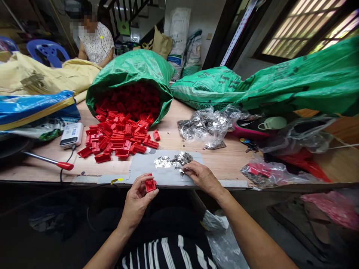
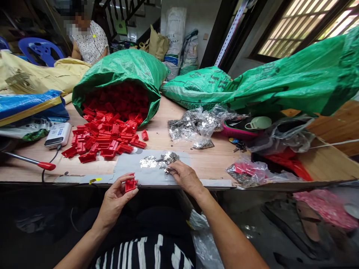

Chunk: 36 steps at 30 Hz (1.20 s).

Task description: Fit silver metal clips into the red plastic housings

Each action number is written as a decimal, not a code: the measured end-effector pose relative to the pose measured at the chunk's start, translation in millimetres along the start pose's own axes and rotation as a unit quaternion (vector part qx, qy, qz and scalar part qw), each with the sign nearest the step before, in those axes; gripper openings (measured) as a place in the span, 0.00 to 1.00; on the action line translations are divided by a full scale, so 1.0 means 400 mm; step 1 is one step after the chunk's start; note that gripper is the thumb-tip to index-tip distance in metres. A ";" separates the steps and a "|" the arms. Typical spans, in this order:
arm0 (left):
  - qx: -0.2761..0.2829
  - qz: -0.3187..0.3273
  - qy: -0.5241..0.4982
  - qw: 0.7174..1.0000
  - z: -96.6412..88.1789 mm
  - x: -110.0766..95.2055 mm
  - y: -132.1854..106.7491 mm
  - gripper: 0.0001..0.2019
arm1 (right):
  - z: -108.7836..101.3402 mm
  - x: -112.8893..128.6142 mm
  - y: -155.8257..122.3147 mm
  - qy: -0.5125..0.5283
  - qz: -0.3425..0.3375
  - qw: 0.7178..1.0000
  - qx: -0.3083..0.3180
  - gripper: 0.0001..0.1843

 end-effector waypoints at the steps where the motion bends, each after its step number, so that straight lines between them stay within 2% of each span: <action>1: 0.003 0.000 0.001 1.000 0.002 0.001 0.000 0.20 | -0.005 0.003 0.001 0.013 -0.004 1.000 -0.009 0.11; 6: 0.006 0.002 0.004 1.000 0.004 0.002 0.000 0.20 | -0.030 0.003 0.017 0.026 -0.003 0.998 -0.057 0.11; 11: 0.003 0.004 0.004 1.000 0.001 -0.001 0.001 0.20 | -0.027 0.019 0.017 -0.027 -0.006 0.999 -0.021 0.14; 15: 0.001 0.007 0.010 1.000 0.004 -0.002 0.001 0.19 | -0.013 0.036 0.004 -0.104 0.042 0.994 -0.004 0.05; 18: 0.006 0.009 0.014 1.000 0.008 -0.004 -0.001 0.19 | 0.011 0.044 0.001 -0.143 0.055 0.988 0.026 0.03; 26: 0.008 0.006 0.006 1.000 0.003 0.000 -0.001 0.19 | 0.007 0.041 0.026 -0.086 0.068 0.994 -0.005 0.02; 29: 0.015 0.010 0.007 1.000 0.008 0.001 0.000 0.19 | 0.028 0.058 0.034 -0.074 0.062 0.995 -0.009 0.03; 32: 0.018 0.011 0.000 1.000 0.010 0.001 -0.001 0.18 | 0.058 0.072 0.036 -0.083 0.043 0.996 0.006 0.09; 36: 0.010 0.006 -0.009 1.000 0.004 0.001 -0.003 0.18 | 0.066 0.068 0.034 -0.092 0.031 0.995 0.010 0.11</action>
Point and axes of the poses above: each hand's wrist, its own y-axis towards the middle knuckle, its own z-axis out of the palm, x = y × z, the point moved 7 cm from there along y, towards the middle knuckle, and after that the axes turned 14 degrees about -z, right-handed, at the moved point
